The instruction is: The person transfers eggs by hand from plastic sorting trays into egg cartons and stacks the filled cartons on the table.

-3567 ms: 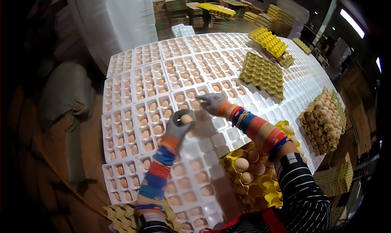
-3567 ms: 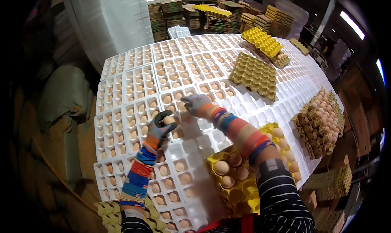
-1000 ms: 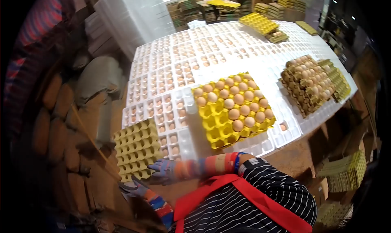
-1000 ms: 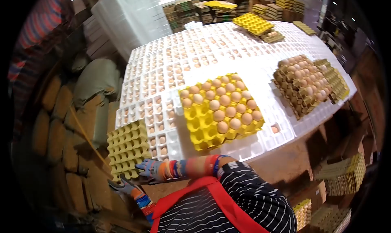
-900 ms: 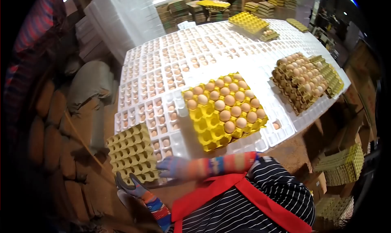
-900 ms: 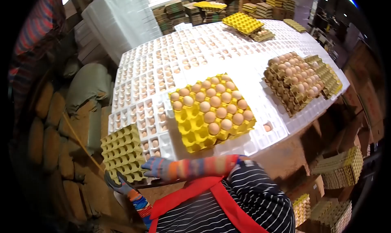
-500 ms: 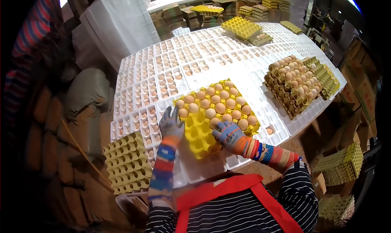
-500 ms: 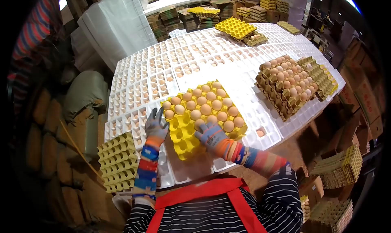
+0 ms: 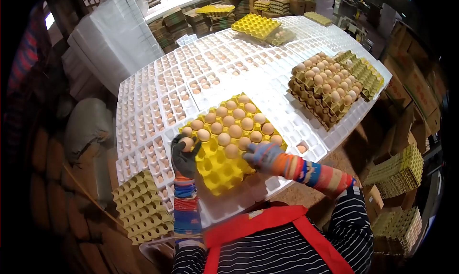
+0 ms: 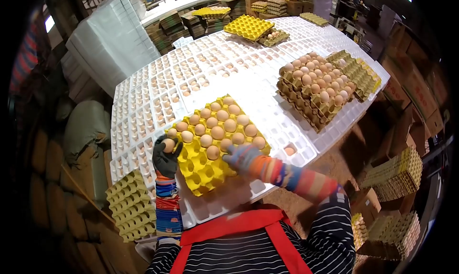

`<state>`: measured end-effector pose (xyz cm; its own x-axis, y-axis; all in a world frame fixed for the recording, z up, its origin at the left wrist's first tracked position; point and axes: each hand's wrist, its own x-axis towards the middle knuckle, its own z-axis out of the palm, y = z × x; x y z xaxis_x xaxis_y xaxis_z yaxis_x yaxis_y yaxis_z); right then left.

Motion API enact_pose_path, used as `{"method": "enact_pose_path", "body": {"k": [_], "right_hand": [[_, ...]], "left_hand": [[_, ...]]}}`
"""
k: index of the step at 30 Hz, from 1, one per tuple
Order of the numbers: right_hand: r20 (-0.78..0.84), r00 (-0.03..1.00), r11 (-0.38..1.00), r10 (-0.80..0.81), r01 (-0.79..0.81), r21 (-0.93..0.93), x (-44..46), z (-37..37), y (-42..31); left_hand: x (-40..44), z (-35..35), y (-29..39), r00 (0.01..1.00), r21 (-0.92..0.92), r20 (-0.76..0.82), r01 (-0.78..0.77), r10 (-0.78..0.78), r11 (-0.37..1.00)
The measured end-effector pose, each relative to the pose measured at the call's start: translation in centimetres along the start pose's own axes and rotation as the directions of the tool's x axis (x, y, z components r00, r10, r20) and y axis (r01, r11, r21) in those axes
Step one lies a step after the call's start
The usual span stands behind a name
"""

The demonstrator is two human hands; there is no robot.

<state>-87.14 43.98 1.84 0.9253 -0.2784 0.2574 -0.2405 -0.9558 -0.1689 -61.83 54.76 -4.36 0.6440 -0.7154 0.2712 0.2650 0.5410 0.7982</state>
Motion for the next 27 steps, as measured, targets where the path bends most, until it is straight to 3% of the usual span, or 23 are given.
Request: {"method": "enact_pose_path", "body": {"k": [1,2,3,5,6,7,8,9,11,12,13,14,15,16,17,18,19,20,21,23,24,27], "right_hand": [[0.085,0.996,0.997,-0.001,0.008,-0.083,0.3,1.3,0.0],[0.166,0.986,0.986,0.002,0.026,-0.167,0.5,2.0,0.2],[0.136,0.99,0.996,0.036,-0.047,0.073,0.6,1.6,1.1],[0.107,0.987,0.829,0.122,-0.161,0.536,0.5,0.4,3.9],[0.162,0.958,0.505,0.236,-0.264,0.822,0.3,0.2,5.0],[0.263,0.915,0.086,0.305,-0.302,0.95,0.5,-0.4,5.8],[0.314,0.911,-0.012,0.265,-0.323,0.946,0.7,-1.3,6.5],[0.361,0.906,-0.113,0.221,-0.344,0.932,0.9,-2.3,6.6],[0.267,0.957,0.296,0.111,-0.288,0.911,1.7,-1.5,7.1],[0.146,0.987,0.711,0.073,-0.154,0.686,2.2,-1.4,6.7],[0.044,0.999,0.956,-0.016,0.003,0.292,2.9,-1.5,6.0],[0.053,0.999,0.997,-0.008,0.004,0.079,3.4,-2.1,4.9],[0.181,0.982,0.995,0.052,-0.036,-0.091,4.3,-3.1,3.4],[0.177,0.983,0.986,0.04,-0.01,-0.168,5.1,-0.9,3.5],[0.176,0.984,0.97,0.028,0.016,-0.244,5.6,1.2,3.6],[0.23,0.973,0.972,-0.004,0.058,-0.228,5.9,1.2,3.5],[0.282,0.959,0.972,-0.038,0.101,-0.211,6.3,1.0,3.5],[0.336,0.939,0.971,-0.073,0.144,-0.191,6.8,0.6,3.7],[0.337,0.936,0.982,-0.107,0.153,-0.112,6.9,0.2,4.4],[0.332,0.928,0.986,-0.169,0.163,0.048,7.1,-1.2,6.3],[0.38,0.92,0.994,-0.097,0.068,0.09,7.5,-2.9,7.0],[0.023,0.999,0.918,0.025,-0.033,0.396,8.6,-2.5,12.2]], "left_hand": [[-0.1,0.5,0.4,0.98,0.29,0.19,-0.11,0.056,0.951],[-0.2,1.0,0.7,0.922,0.5,0.372,-0.298,0.109,0.813],[-1.2,4.0,2.7,0.951,0.511,0.185,0.124,-0.249,0.851],[-2.4,7.8,3.2,0.923,0.933,0.252,-0.152,-0.29,0.326],[-2.9,8.8,2.4,0.908,0.945,0.32,-0.285,-0.269,0.162],[-3.5,9.7,1.5,0.887,0.917,0.383,-0.398,-0.257,-0.01],[-4.0,10.2,1.1,0.862,0.855,0.435,-0.486,-0.259,-0.182],[-4.2,10.1,0.9,0.878,0.889,0.391,-0.438,-0.275,-0.135],[-3.0,9.9,0.6,0.899,0.934,0.322,-0.353,-0.296,-0.055],[-2.5,8.7,0.9,0.922,0.955,0.292,-0.265,-0.256,0.135],[-2.3,7.4,0.6,0.957,0.87,0.205,-0.083,-0.204,0.486],[-2.3,6.2,0.6,0.966,0.634,0.114,0.108,-0.231,0.766],[-1.8,6.0,1.1,0.957,0.284,0.046,0.261,-0.285,0.922],[-1.3,7.4,2.5,0.936,0.261,0.052,0.323,-0.347,0.91],[-1.1,7.9,2.6,0.957,0.645,0.091,0.154,-0.275,0.749],[-0.8,8.6,2.5,0.962,0.899,0.155,-0.044,-0.223,0.436],[-0.4,9.5,2.5,0.953,0.973,0.229,-0.227,-0.2,0.034],[-0.2,10.9,2.1,0.942,0.933,0.148,-0.234,-0.302,-0.274],[0.2,12.0,1.4,0.919,0.854,0.05,-0.242,-0.391,-0.46],[0.9,10.1,-1.5,0.929,0.773,0.081,-0.288,-0.362,-0.566],[1.4,10.3,-1.1,0.93,0.795,0.122,-0.301,-0.348,-0.526],[2.2,11.4,1.1,0.939,0.898,0.184,-0.281,-0.292,-0.338]]}}
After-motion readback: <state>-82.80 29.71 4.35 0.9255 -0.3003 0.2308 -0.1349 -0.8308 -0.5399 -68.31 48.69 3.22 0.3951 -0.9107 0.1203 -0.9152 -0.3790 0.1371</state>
